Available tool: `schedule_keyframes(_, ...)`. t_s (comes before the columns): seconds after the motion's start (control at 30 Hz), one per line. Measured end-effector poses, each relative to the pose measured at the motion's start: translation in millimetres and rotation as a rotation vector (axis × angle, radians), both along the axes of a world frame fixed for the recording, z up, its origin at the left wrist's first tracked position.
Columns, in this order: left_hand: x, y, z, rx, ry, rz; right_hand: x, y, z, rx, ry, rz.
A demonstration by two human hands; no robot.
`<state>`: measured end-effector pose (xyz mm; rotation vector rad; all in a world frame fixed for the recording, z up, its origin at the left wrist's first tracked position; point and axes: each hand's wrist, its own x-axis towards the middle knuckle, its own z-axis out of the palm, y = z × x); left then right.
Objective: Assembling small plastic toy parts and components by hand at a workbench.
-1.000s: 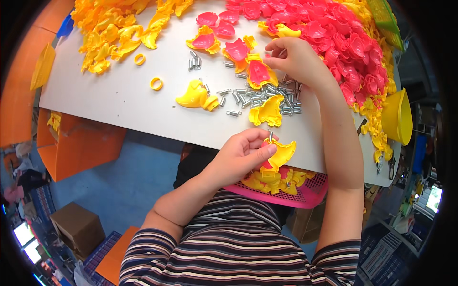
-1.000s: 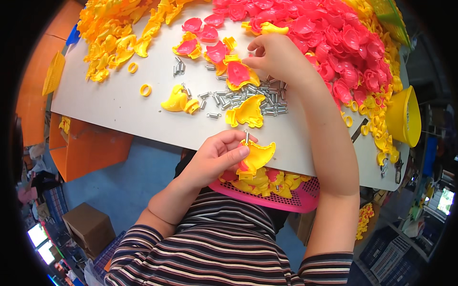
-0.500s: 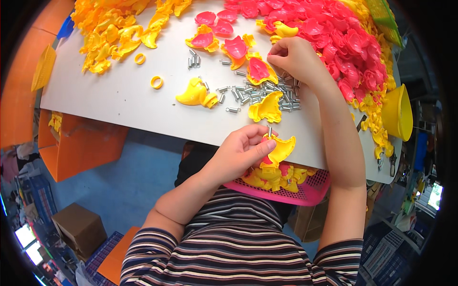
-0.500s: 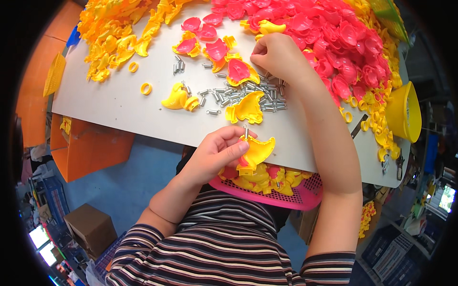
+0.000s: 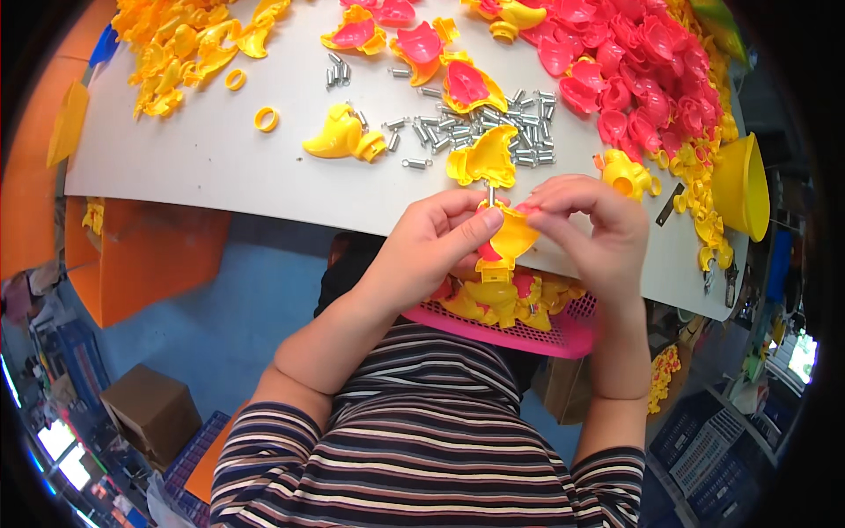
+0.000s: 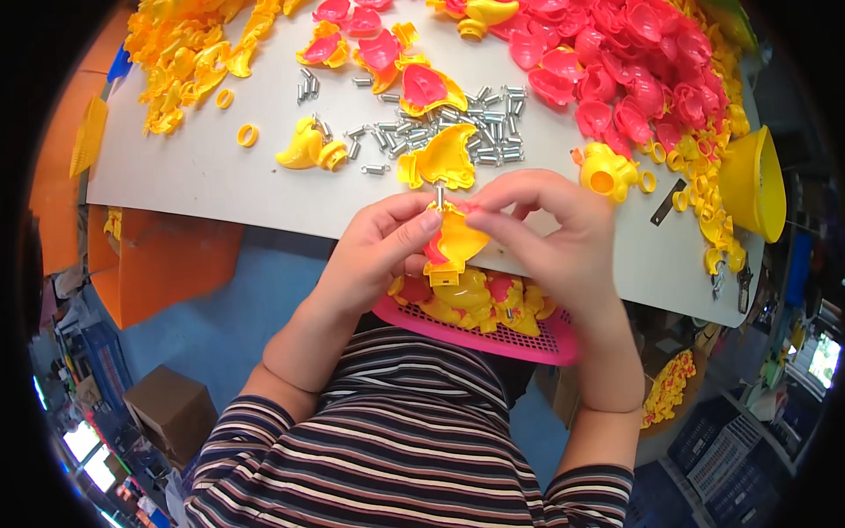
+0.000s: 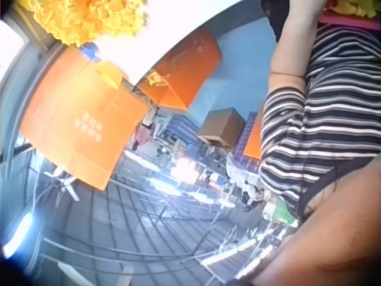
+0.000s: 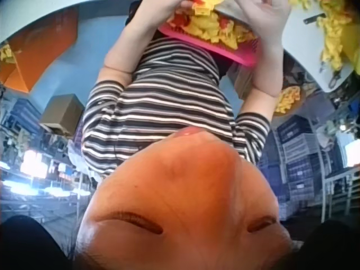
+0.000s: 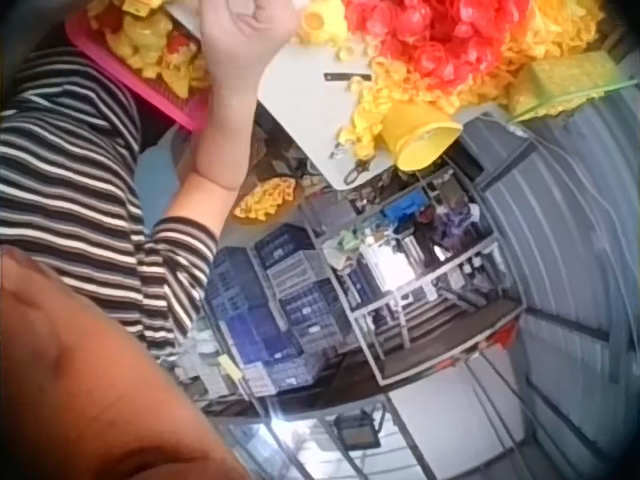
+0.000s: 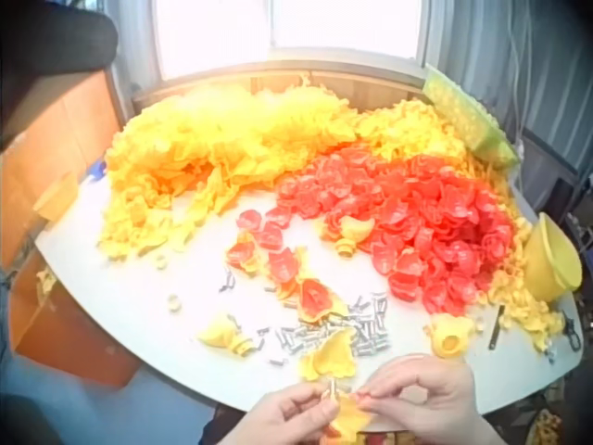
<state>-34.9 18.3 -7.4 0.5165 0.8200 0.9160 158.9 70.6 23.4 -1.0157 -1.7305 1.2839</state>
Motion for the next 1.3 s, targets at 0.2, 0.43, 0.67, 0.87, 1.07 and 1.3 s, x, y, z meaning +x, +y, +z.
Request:
schedule_keyframes(0.2, -1, -3, -1, 0.046, 0.014, 0.003, -4, -6, -12, 0.468, -0.186, -0.013)
schedule_keyframes(0.43, 4, -5, 4, 0.058, 0.073, 0.020, 0, -6, 1, 0.524, -0.441, 0.099)
schedule_keyframes(0.67, 2, -5, 11, 0.071, 0.099, -0.018, 8, 6, 0, 0.508, -0.409, 0.335)
schedule_keyframes(0.87, -3, 1, 12, 0.023, 0.102, -0.103, 22, 13, -2, 0.319, -0.337, 0.424)
schedule_keyframes(1.07, 2, -2, 14, 0.015, 0.074, -0.049, 21, 0, -1, 0.230, -0.315, 0.395)
schedule_keyframes(1.3, 0, -5, 11, 0.035, 0.089, -0.025, 19, -6, 1, 0.159, -0.303, 0.320)
